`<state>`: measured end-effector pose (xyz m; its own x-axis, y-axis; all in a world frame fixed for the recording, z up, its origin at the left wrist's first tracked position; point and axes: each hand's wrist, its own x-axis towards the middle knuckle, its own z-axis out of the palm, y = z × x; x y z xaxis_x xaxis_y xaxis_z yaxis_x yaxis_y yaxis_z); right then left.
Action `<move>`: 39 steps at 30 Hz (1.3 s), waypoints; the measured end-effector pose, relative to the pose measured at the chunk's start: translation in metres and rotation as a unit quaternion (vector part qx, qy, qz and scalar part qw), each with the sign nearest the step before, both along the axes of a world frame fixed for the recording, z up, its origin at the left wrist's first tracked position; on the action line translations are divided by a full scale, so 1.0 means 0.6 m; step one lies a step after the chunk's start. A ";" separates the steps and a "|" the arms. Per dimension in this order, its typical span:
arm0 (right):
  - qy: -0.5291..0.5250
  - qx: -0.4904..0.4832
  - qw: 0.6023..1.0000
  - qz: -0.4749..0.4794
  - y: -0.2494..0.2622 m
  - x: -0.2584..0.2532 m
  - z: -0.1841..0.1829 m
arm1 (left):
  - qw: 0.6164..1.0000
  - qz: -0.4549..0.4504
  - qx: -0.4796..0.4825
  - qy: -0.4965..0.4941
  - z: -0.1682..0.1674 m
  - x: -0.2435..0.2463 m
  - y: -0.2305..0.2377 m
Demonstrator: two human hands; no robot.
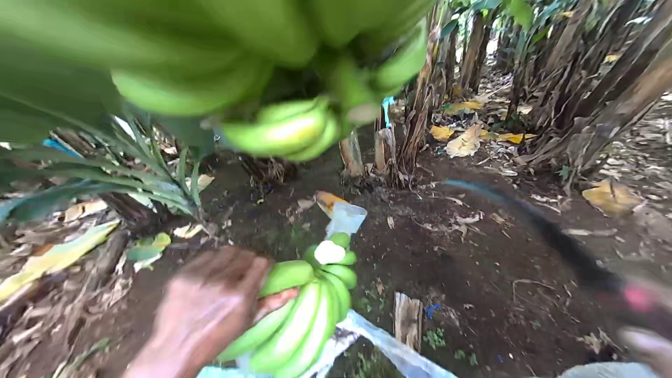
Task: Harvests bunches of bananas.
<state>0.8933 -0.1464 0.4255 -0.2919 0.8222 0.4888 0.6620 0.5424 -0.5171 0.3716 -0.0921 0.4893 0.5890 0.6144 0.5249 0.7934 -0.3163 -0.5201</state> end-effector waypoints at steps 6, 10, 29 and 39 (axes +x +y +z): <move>0.470 -0.417 0.778 0.035 0.028 -0.237 -0.436 | 0.979 0.009 -0.168 -0.113 -0.337 -0.005 -0.005; 0.478 -0.574 0.662 0.068 -0.007 -0.342 -0.582 | 0.961 0.058 -0.218 -0.162 -0.461 -0.049 -0.060; 0.336 -0.823 0.457 0.020 -0.061 -0.724 -0.658 | 0.848 0.349 -0.203 -0.344 -0.768 -0.270 -0.267; 0.446 -0.775 0.439 -0.085 -0.080 -0.701 -0.589 | 0.848 0.272 -0.223 -0.396 -0.853 -0.238 -0.217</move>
